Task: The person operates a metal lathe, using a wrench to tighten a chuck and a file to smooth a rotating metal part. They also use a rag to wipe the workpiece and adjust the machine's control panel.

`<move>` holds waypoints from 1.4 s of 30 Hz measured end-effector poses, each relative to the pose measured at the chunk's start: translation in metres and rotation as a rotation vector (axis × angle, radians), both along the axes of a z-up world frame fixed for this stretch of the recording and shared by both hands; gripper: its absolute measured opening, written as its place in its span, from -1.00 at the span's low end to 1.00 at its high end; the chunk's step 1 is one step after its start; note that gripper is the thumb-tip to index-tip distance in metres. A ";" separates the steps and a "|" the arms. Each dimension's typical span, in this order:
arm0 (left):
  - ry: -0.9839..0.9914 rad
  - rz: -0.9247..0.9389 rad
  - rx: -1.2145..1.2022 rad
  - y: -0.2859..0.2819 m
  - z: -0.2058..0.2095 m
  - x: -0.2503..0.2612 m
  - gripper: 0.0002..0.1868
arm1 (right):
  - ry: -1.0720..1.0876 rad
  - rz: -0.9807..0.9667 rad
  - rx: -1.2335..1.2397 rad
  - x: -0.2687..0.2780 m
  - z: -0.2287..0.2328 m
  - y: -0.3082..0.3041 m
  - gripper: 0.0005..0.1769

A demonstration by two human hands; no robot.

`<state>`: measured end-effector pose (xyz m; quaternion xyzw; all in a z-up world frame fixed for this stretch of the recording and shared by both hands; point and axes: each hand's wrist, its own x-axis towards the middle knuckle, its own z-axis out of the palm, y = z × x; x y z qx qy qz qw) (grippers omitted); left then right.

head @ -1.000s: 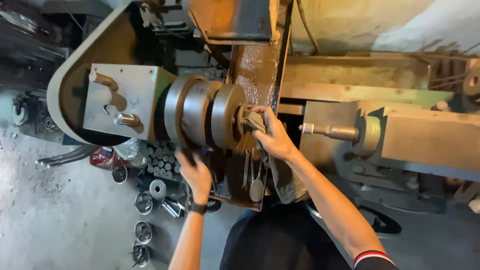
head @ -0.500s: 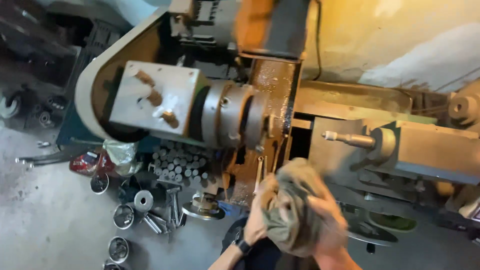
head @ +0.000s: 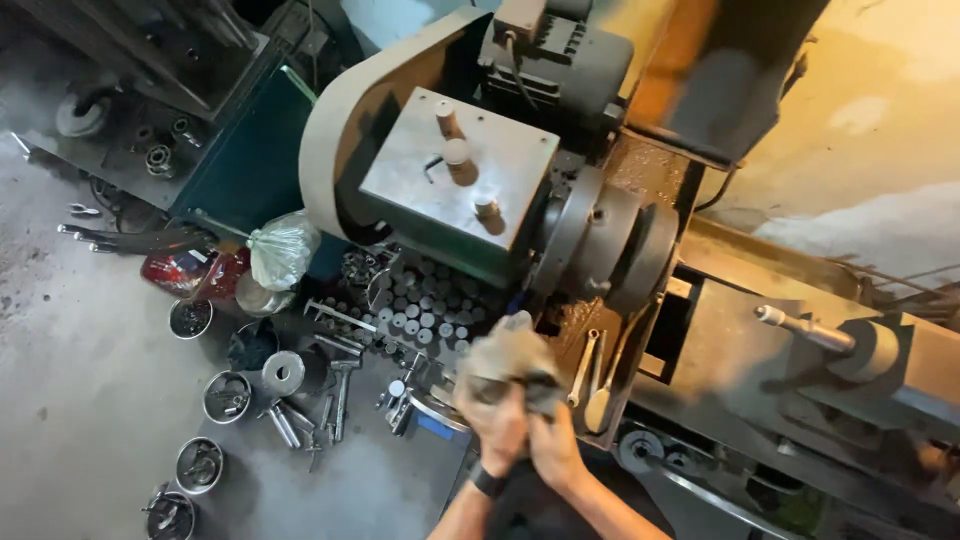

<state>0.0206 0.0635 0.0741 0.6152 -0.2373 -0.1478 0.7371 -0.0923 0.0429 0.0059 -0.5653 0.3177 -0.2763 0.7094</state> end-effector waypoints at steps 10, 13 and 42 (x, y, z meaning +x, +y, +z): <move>-0.478 0.283 0.405 -0.010 -0.007 0.151 -0.26 | 0.243 0.206 -0.111 0.062 0.157 -0.046 -0.66; -0.660 0.236 0.514 -0.012 -0.009 0.161 -0.12 | 0.237 0.126 -0.503 0.062 0.163 -0.074 -0.71; -0.584 -0.526 0.298 -0.065 0.104 -0.019 -0.51 | -0.138 0.094 0.141 -0.073 0.148 -0.153 -0.70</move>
